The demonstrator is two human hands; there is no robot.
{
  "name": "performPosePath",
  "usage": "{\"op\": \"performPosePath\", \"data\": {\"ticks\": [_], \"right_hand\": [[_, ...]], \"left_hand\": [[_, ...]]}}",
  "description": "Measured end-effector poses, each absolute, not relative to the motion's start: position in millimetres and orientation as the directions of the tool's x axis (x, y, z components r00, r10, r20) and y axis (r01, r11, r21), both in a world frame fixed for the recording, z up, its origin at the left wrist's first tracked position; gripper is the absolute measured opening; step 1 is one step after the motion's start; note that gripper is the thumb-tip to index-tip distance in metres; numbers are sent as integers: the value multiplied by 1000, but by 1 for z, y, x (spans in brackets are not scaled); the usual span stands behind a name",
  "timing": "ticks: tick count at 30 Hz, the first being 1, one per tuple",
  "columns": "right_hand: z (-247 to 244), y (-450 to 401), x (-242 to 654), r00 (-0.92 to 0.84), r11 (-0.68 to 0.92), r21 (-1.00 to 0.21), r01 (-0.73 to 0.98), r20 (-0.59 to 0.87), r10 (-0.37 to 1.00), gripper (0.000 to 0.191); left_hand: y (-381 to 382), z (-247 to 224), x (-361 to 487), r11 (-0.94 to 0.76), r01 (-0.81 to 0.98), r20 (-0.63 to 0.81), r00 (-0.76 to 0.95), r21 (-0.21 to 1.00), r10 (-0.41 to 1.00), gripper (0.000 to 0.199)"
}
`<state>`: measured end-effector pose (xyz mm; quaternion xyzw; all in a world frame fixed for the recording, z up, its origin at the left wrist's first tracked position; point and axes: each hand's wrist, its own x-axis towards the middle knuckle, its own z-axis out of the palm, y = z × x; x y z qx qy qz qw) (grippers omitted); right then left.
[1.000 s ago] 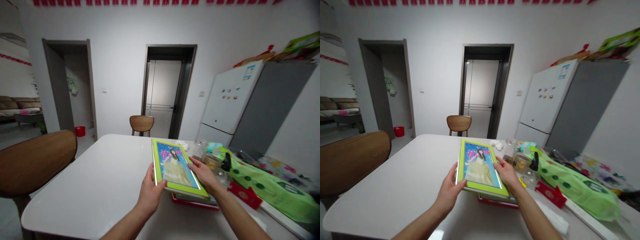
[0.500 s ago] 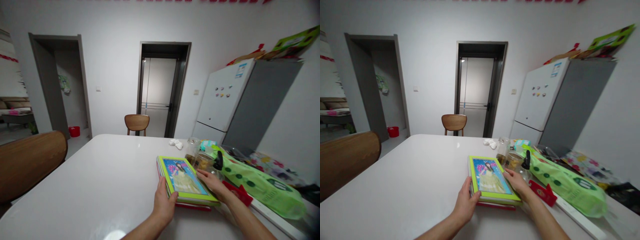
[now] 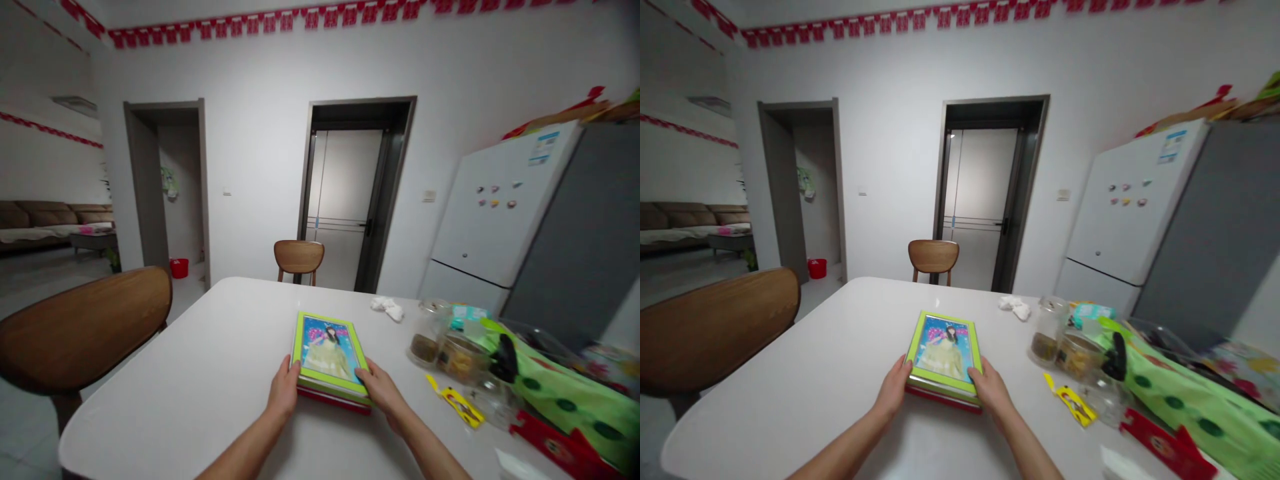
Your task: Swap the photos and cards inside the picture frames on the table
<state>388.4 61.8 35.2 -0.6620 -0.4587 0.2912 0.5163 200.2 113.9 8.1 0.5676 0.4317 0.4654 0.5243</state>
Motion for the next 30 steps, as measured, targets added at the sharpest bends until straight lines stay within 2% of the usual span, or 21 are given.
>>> {"op": "performPosePath", "data": {"ticks": [7, 15, 17, 19, 21, 23, 25, 26, 30], "right_hand": [[30, 120, 344, 361, -5, -937, 351, 130, 924, 39], [28, 120, 352, 452, -47, -889, 455, 186, 873, 48], [38, 113, 345, 480, -15, -870, 494, 258, 838, 54], [58, 104, 326, 459, 117, -854, 507, 382, 802, 59], [85, 92, 299, 373, 355, -851, 388, 497, 783, 63], [115, 78, 271, 299, 531, -842, 95, 533, 791, 70], [139, 67, 249, 236, 584, -799, -147, 545, 805, 73], [147, 62, 242, 218, 587, -777, -227, 547, 808, 73], [154, 51, 234, 181, 562, -760, -325, 534, 826, 75]], "left_hand": [[148, 12, 157, -92, 36, 90, 65, 995, 994, 41], [152, 14, 148, -84, 10, 84, -53, 996, 995, 38], [153, 30, 143, -109, -3, 108, -99, 994, 989, 42], [149, 56, 142, -165, -28, 160, -118, 986, 980, 46], [138, 90, 145, -241, -75, 235, -81, 968, 969, 51], [121, 125, 152, -323, -155, 325, -10, 934, 946, 61], [102, 152, 158, -365, -411, 465, 174, 836, 868, 75], [94, 161, 160, -345, -477, 489, 217, 808, 845, 79], [77, 167, 159, -264, -594, 501, 276, 760, 820, 83]]}}
